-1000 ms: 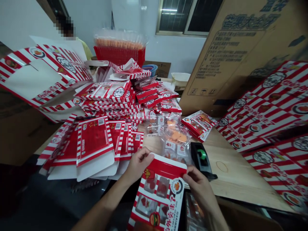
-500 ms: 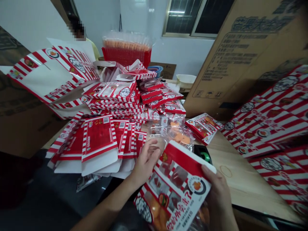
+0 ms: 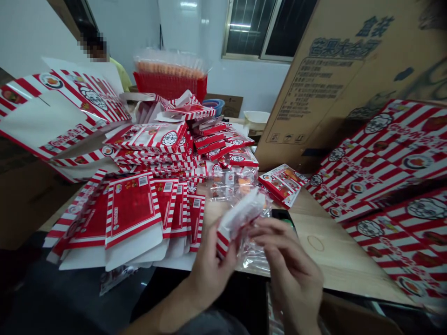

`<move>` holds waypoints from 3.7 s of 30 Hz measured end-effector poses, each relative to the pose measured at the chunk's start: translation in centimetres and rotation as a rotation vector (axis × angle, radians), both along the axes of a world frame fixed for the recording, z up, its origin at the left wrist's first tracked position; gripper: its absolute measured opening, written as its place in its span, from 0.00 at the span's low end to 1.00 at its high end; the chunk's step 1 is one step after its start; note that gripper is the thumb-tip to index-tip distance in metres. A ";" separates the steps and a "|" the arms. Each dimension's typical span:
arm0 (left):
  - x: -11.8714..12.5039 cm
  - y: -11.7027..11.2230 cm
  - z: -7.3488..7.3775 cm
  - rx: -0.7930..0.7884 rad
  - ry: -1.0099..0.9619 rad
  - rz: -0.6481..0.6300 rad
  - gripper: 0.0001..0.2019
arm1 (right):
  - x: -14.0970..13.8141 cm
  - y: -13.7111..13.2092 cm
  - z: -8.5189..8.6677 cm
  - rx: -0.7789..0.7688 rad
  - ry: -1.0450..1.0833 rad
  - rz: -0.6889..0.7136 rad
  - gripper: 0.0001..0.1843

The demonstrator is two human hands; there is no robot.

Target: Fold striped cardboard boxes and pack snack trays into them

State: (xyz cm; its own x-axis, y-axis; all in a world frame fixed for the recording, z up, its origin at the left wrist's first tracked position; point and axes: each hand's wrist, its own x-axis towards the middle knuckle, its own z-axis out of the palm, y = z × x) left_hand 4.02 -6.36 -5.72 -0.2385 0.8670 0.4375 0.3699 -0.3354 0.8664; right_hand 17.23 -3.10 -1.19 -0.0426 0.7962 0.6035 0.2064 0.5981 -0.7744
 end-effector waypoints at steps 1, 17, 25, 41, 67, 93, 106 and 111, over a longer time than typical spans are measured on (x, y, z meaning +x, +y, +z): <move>-0.8 0.3 0.3 -0.014 -0.080 0.063 0.22 | 0.3 0.3 -0.4 0.041 0.023 -0.092 0.05; 0.0 2.7 -1.5 0.459 0.126 0.090 0.10 | 1.6 0.4 -10.0 -0.108 0.358 -0.331 0.17; -0.5 3.3 -1.8 0.416 0.127 0.136 0.12 | 2.2 -0.4 -10.7 0.016 0.222 -0.314 0.16; -0.8 2.9 -1.3 0.140 -0.235 -0.113 0.13 | 2.6 0.3 -8.6 -0.166 0.278 -0.179 0.04; -3.2 3.2 1.3 -0.041 -0.152 -0.473 0.06 | 3.4 0.5 -3.8 -0.347 0.114 0.028 0.03; -3.0 0.5 -0.3 0.268 0.280 -0.263 0.06 | 7.7 -0.8 -6.0 -0.163 -0.123 0.152 0.12; -0.8 0.4 -1.6 0.354 0.337 -0.209 0.08 | 15.6 3.0 -10.9 -0.920 0.135 -0.179 0.25; -1.0 -0.2 -1.5 0.301 0.380 -0.202 0.08 | 15.3 1.2 -14.4 -0.844 0.093 -0.418 0.29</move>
